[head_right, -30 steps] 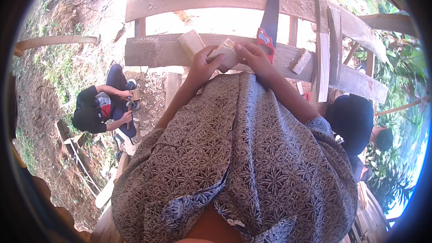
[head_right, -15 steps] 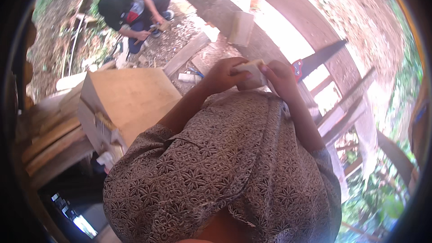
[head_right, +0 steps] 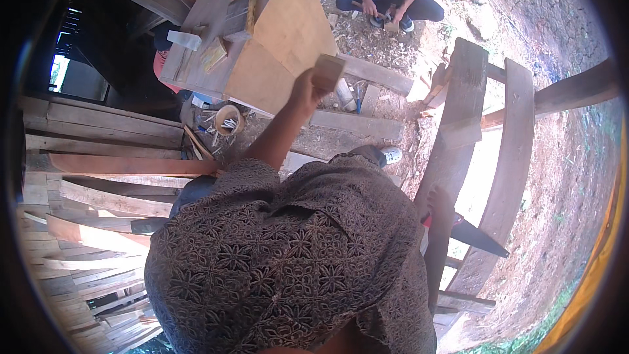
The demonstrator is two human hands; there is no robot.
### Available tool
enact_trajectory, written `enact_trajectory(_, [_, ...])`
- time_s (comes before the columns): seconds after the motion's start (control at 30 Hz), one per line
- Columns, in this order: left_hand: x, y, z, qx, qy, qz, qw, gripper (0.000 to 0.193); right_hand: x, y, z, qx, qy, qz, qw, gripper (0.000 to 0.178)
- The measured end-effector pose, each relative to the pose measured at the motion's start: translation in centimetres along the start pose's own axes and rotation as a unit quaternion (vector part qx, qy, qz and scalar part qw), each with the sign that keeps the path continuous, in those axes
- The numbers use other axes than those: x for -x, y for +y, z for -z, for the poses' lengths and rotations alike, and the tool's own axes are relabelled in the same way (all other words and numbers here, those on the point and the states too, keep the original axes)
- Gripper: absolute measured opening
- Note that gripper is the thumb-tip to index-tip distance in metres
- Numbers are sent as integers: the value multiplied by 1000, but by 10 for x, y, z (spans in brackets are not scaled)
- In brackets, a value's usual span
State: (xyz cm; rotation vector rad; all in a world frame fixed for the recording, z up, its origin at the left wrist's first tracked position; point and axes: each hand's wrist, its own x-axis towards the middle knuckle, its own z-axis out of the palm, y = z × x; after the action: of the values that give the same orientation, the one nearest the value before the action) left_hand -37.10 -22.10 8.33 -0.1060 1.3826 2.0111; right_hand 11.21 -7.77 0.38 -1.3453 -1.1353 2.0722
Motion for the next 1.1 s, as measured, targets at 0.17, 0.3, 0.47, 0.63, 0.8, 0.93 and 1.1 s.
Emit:
enact_trajectory(0.17, [-16,161,83,-7,135,-251,959,23,16,-19,15,14,65,27,997,41])
enact_trajectory(0.3, [-17,263,143,-73,325,-325,885,49,13,-1,31,-46,41,39,997,39])
enact_trajectory(0.47, [-62,304,189,11,303,-280,911,51,-17,45,74,-160,15,-41,986,37])
enact_trajectory(0.63, [-105,341,229,-61,322,-308,893,59,-9,42,35,-138,52,-69,987,38])
enact_trajectory(0.8, [-117,381,213,-414,493,-264,718,57,-1,43,21,-170,17,-32,985,37])
enact_trajectory(0.93, [-121,269,82,-539,361,-507,568,50,16,26,52,-226,85,-9,970,32])
enact_trajectory(1.1, [-24,49,-41,-553,-230,-253,760,43,25,31,47,-30,189,-34,981,28])
